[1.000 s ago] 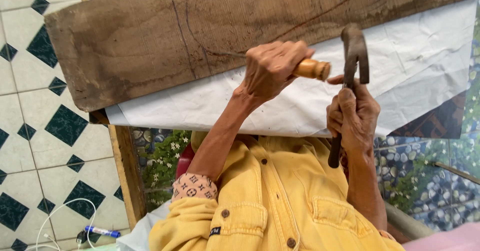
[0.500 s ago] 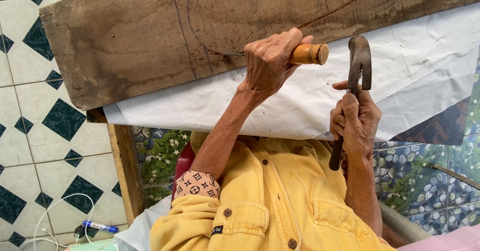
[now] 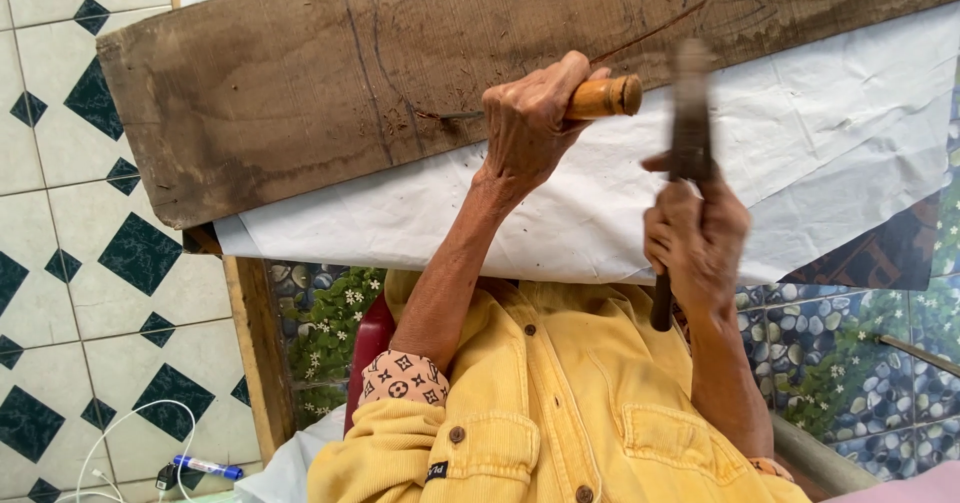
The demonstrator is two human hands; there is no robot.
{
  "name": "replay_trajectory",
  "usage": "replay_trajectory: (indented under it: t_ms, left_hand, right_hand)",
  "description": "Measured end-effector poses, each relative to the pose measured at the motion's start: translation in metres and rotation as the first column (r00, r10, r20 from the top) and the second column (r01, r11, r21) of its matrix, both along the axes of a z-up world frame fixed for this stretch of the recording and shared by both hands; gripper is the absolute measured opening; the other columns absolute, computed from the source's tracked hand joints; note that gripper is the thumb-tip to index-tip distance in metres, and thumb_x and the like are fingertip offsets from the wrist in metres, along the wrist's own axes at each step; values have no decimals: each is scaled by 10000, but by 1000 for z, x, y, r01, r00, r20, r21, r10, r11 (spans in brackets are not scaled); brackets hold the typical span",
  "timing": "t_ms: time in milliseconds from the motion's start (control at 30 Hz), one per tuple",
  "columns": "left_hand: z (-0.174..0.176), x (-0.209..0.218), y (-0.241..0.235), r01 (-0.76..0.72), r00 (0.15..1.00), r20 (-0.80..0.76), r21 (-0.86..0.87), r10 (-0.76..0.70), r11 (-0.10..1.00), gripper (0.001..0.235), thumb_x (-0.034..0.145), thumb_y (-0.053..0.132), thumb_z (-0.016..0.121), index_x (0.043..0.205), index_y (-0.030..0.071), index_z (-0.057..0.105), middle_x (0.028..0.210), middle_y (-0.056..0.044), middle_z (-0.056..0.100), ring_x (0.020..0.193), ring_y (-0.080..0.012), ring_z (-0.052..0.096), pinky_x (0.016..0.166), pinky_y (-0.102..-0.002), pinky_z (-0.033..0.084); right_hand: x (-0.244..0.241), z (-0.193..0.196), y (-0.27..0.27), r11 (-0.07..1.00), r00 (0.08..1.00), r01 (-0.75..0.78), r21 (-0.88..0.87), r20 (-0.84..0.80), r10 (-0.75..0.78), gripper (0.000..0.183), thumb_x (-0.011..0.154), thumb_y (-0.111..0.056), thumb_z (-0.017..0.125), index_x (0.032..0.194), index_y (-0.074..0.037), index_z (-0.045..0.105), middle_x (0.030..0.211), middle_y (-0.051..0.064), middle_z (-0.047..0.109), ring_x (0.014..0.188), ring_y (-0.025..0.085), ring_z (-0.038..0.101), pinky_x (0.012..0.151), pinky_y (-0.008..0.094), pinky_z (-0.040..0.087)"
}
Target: The person uses a chisel and hammer to carve a design into a rectangular wooden plank resting on a white cloth. They repeatedly strike the chisel to remove wood chips along a pre-drawn outline, occasionally pausing to wipe away debris with a small cloth.
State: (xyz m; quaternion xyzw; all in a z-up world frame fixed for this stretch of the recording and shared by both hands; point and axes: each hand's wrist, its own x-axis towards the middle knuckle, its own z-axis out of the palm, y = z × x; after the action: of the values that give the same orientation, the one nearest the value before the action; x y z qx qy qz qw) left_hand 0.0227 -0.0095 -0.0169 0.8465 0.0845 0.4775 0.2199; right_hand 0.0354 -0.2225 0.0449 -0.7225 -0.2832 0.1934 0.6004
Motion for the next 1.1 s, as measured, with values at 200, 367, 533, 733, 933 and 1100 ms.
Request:
replay_trajectory:
  t_ms: [200, 367, 533, 733, 933, 1100]
  left_hand:
    - [15, -5, -1, 7, 1000, 18, 7, -7, 1000, 253, 1023, 266, 609, 831, 164, 478, 586, 65, 472, 497, -55, 503, 420, -263, 404]
    - [8, -6, 1, 22, 1000, -13, 45, -21, 999, 266, 1050, 306, 560, 835, 157, 508, 573, 65, 481, 467, -63, 488, 409, -274, 389]
    - [9, -9, 1, 3, 1000, 6, 44, -4, 999, 279, 1044, 313, 566, 813, 168, 506, 557, 49, 421, 475, -71, 447, 429, -291, 324]
    - [15, -16, 4, 35, 998, -63, 55, -32, 998, 317, 994, 386, 602, 801, 202, 431, 595, 15, 482, 560, -201, 654, 531, -263, 528]
    - [-17, -6, 14, 41, 993, -116, 91, -30, 995, 321, 938, 460, 642, 811, 229, 459, 592, 33, 495, 570, -201, 662, 514, -311, 529]
    - [22, -21, 9, 75, 994, -86, 42, -71, 996, 291, 1020, 327, 570, 806, 186, 431, 588, -2, 483, 563, -216, 657, 533, -265, 524]
  right_hand:
    - [-6, -44, -2, 982, 995, 87, 167, 29, -93, 287, 1142, -340, 466, 957, -128, 525, 675, -37, 483, 436, 73, 450, 330, 189, 372]
    - [-11, 8, -3, 1000, 997, 11, 18, -79, -10, 369, 1119, -387, 449, 1248, -54, 541, 582, -63, 337, 403, 49, 315, 337, 206, 297]
    - [-21, -2, 4, 970, 994, 96, 223, -77, -81, 250, 1157, -355, 396, 1234, -129, 469, 598, -86, 323, 416, 55, 296, 372, 214, 262]
    - [-11, -20, -23, 996, 995, 77, 52, -62, -74, 338, 1112, -305, 463, 1225, -14, 591, 476, -23, 372, 356, 72, 409, 345, 202, 387]
    - [-10, -18, -5, 994, 973, 68, 88, -225, -47, 224, 1070, -132, 435, 1191, 5, 564, 441, -4, 361, 280, 96, 370, 257, 222, 335]
    - [-10, -29, -15, 965, 978, 154, 210, -169, -120, 328, 1096, -324, 499, 1219, -23, 538, 488, 21, 410, 346, 110, 440, 344, 212, 354]
